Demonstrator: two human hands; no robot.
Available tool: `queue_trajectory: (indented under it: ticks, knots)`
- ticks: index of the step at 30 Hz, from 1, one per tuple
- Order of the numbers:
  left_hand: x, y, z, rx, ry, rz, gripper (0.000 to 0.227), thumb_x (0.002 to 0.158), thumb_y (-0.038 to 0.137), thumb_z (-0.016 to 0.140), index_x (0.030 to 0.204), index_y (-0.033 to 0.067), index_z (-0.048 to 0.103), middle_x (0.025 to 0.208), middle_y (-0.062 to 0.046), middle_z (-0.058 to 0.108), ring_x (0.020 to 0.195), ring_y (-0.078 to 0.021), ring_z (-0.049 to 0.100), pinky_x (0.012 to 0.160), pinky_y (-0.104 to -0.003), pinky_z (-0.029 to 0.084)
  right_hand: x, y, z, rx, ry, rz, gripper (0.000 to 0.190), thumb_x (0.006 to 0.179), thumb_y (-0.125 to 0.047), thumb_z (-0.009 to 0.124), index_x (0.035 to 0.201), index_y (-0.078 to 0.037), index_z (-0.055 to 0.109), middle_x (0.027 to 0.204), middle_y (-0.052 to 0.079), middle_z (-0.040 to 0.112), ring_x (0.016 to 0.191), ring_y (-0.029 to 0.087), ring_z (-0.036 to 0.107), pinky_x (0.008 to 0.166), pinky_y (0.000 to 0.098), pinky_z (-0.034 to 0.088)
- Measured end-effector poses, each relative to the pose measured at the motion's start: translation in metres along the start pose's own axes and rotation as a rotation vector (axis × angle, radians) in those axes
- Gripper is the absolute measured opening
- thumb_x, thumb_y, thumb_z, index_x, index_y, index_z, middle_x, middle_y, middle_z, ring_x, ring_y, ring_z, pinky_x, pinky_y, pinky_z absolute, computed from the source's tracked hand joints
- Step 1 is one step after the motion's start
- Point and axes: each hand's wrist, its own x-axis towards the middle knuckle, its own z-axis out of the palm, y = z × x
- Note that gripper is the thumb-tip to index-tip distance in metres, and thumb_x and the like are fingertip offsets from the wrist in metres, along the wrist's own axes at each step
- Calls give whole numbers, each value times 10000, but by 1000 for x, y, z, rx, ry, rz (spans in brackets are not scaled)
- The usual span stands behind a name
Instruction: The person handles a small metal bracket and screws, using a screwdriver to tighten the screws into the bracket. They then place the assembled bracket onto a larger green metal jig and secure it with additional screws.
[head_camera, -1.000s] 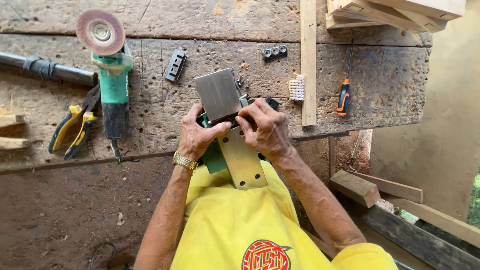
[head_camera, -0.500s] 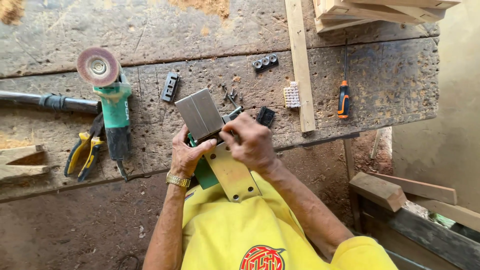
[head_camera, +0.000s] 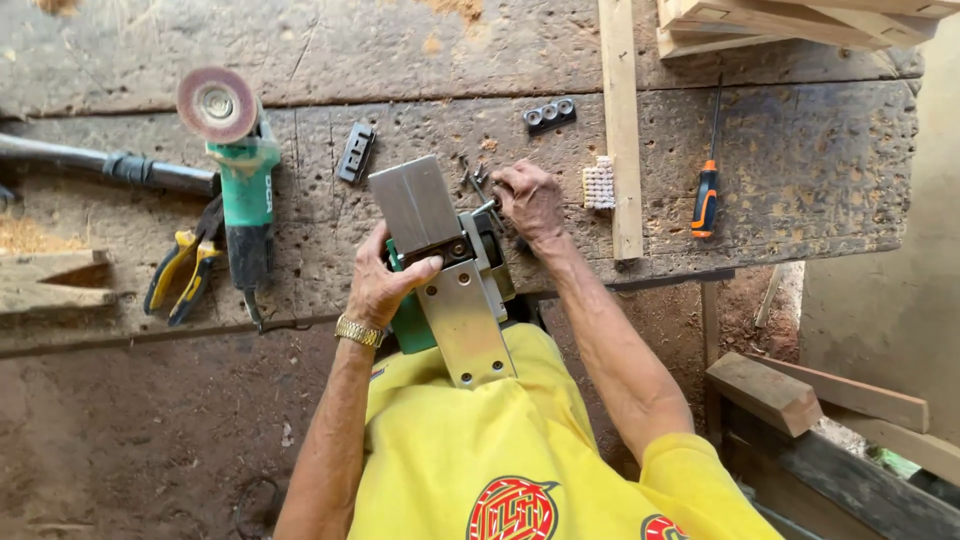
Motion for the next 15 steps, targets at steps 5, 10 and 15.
queue_trajectory:
  ticks: [5,10,15]
  knots:
    - [-11,-25,-2,-139,-1,89,612,759,370,866,1259,135,605,1126,-58,648,1071,-193,581,959,-394,508,-9,-75,-79,436,229,206,83,913,-66,769,991,-94,765,825,91,727,800,202,709,763,312,584]
    - [-15,-35,-7,-203,-9,174,613,798,413,808,1298,119,608,1153,-104,638,1090,-200,591,975,-428,511,-42,-168,-135,761,141,214,83,981,-69,707,1055,-55,743,840,126,680,760,192,653,740,317,595]
    - [-18,-31,-7,-263,-33,244,639,813,407,787,1335,85,611,1155,-63,605,1074,-160,545,988,-378,490,-43,-199,-114,469,-42,-79,108,854,-150,852,947,-187,813,868,22,693,793,148,699,718,262,583]
